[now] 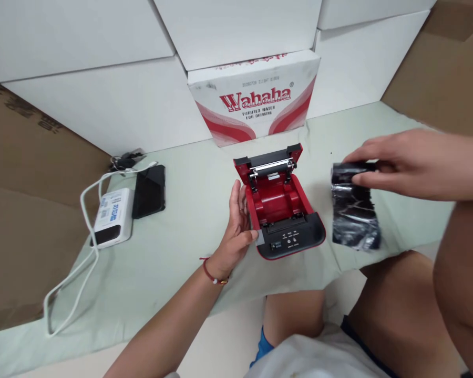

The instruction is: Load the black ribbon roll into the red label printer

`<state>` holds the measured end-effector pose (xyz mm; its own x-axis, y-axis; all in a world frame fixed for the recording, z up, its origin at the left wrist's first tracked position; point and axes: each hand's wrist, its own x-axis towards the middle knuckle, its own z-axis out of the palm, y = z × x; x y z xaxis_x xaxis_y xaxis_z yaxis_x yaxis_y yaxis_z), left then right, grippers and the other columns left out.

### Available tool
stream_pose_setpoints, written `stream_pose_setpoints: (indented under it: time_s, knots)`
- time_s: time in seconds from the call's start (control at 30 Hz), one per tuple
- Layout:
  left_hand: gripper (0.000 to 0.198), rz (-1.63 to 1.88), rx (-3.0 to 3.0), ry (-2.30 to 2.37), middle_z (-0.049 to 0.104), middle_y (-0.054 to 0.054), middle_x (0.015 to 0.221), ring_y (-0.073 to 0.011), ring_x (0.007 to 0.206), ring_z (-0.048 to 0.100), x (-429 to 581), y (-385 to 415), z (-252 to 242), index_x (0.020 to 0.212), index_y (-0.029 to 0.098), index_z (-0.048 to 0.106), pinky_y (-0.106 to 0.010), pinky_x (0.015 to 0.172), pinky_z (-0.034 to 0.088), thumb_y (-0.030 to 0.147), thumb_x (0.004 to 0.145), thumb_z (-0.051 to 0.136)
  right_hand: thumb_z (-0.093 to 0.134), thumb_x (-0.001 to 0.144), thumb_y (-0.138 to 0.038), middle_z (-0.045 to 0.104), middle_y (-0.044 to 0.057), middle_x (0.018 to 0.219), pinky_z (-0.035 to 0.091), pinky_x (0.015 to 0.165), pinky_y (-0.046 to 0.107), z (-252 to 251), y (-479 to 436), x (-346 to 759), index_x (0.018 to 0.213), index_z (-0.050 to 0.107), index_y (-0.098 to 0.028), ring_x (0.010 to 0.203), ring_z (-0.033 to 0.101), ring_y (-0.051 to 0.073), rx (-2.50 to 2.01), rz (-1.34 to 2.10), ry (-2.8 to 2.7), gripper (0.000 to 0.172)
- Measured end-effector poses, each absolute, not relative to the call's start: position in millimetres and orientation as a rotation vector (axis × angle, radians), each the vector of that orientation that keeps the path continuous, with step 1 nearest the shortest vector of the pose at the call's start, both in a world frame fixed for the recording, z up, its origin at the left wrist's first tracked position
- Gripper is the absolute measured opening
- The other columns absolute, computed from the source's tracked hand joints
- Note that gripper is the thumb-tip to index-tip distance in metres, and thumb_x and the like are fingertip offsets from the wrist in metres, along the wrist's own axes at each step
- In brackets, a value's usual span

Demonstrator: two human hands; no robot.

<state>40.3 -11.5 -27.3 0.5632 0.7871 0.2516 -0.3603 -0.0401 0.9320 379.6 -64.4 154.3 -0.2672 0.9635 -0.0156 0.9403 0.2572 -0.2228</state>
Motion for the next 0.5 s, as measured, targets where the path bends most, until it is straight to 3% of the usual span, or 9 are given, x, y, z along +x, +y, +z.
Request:
stream_pose_setpoints:
  time_s: [0.1, 0.23, 0.33, 0.5]
  knots:
    - [0.11, 0.967, 1.313, 0.42, 0.015, 0.001, 0.185, -0.0338, 0.172, 0.017, 40.3, -10.7, -28.0, 0.172, 0.051, 0.016, -0.057, 0.138, 0.027, 0.053, 0.085, 0.084, 0.068, 0.095, -0.044, 0.085, 0.005, 0.095, 0.053, 0.064, 0.033, 114.5, -54.9, 386.8, 0.11, 0.085, -0.024, 0.072, 0.074, 0.019, -1.913, 0.511, -2.381, 0.03]
    - [0.111, 0.968, 1.304, 0.413, 0.015, 0.001, 0.185, -0.0344, 0.172, 0.017, 40.7, -10.3, -28.5, 0.172, 0.051, 0.016, -0.058, 0.138, 0.028, 0.054, 0.084, 0.085, 0.061, 0.096, -0.04, 0.081, 0.014, 0.126, 0.061, 0.079, 0.041, 75.2, -66.4, 389.3, 0.137, 0.075, -0.018, 0.087, 0.078, 0.025, -2.058, 0.36, -2.168, 0.048]
    - [0.109, 0.971, 1.289, 0.404, 0.016, 0.002, 0.185, -0.0341, 0.172, 0.017, 40.8, -10.1, -28.1, 0.171, 0.051, 0.019, -0.058, 0.139, 0.024, 0.051, 0.083, 0.085, 0.06, 0.094, -0.035, 0.081, 0.017, 0.119, 0.061, 0.081, 0.045, 60.5, -80.9, 405.2, 0.133, 0.076, -0.014, 0.083, 0.077, 0.028, -2.203, 0.245, -2.061, 0.047]
    - [0.106, 0.97, 1.318, 0.41, 0.017, 0.001, 0.185, -0.0353, 0.171, 0.018, 41.5, -9.7, -26.2, 0.171, 0.048, 0.023, -0.059, 0.139, 0.025, 0.051, 0.084, 0.084, 0.058, 0.096, -0.028, 0.082, 0.012, 0.117, 0.06, 0.083, 0.04, 36.5, -92.4, 420.4, 0.125, 0.079, -0.021, 0.096, 0.077, 0.027, -2.039, 0.264, -2.198, 0.036]
